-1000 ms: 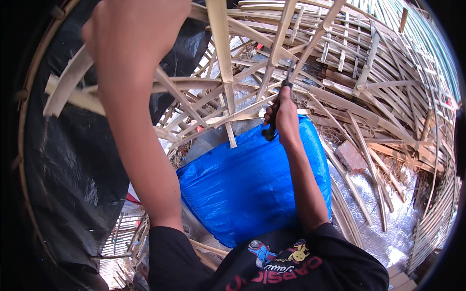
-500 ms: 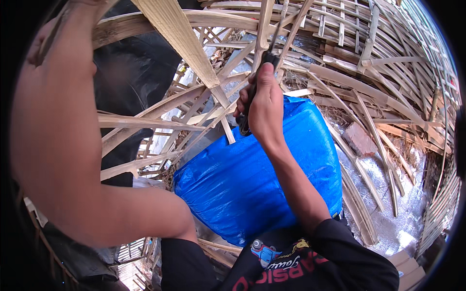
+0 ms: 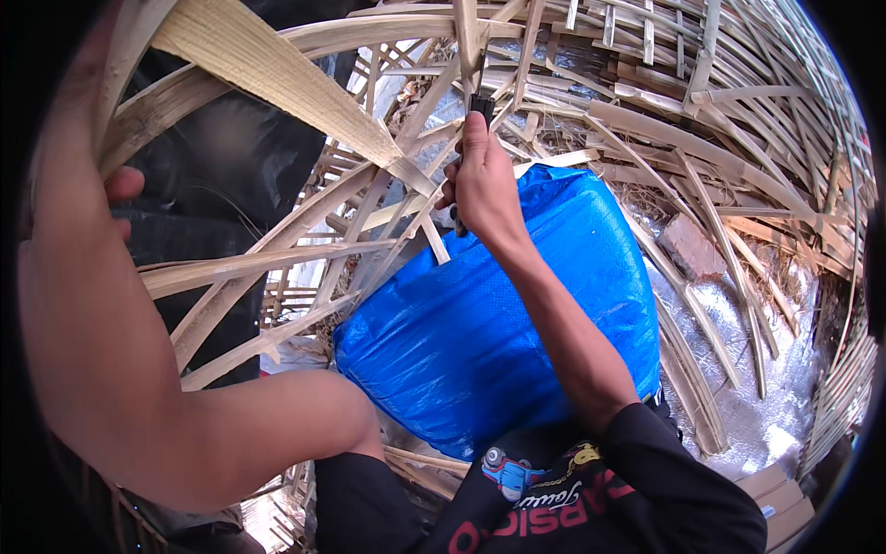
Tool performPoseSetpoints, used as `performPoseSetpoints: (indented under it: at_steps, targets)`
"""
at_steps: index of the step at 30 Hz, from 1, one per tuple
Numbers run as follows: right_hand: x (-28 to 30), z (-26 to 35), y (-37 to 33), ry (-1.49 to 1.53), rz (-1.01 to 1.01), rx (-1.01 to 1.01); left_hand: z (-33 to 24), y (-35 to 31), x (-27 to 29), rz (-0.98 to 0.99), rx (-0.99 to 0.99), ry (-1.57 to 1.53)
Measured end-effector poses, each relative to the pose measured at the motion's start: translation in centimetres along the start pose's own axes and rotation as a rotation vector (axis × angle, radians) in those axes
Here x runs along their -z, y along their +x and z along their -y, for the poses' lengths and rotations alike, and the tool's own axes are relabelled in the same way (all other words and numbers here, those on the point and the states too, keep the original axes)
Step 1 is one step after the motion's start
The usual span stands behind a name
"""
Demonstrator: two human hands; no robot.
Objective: The person constructs a wooden lattice frame by hand using thin bamboo strips, positioning the strips into a grid and securing them with a tool.
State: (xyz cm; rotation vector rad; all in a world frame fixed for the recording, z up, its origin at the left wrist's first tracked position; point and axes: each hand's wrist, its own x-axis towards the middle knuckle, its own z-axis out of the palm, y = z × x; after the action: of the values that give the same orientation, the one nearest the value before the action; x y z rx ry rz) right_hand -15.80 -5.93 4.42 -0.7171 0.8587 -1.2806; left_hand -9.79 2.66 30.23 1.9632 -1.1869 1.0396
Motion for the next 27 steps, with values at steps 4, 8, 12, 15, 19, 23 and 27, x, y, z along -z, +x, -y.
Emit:
performPoseSetpoints:
  at_steps: [4,8,12,15,19,23,27]
  targets:
    - [-1.9,2.2,-3.3,0.105,0.019,0.175,1.0,-0.3,0.9,-0.014,0.029,0.024]
    - [-0.9,-0.4,-0.2,-0.058,-0.014,0.082,0.3,-0.8,0.8,-0.01,0.037,-0.013]
    - [-1.7,0.6,-1.9,0.114,0.052,-0.076,0.9,-0.6,1.6,-0.013,0.061,-0.003]
    - [0.0,-1.9,0.0,-0.191,-0.065,0.165,-0.4,-0.9,1.2,0.004,0.078,-0.046]
    - [2.5,-2.0,1.1,-0.64,-0.198,0.283,-0.5,-0.5,1.1,0.019,0.096,-0.051]
    - [4.9,0.6,0.4,-0.763,-0.199,0.305,0.2,0.6,0.9,0.068,0.042,0.002]
    - [3.5,1.4,-2.3,-0.537,-0.11,0.187,0.6,0.4,0.7,0.013,0.065,0.001]
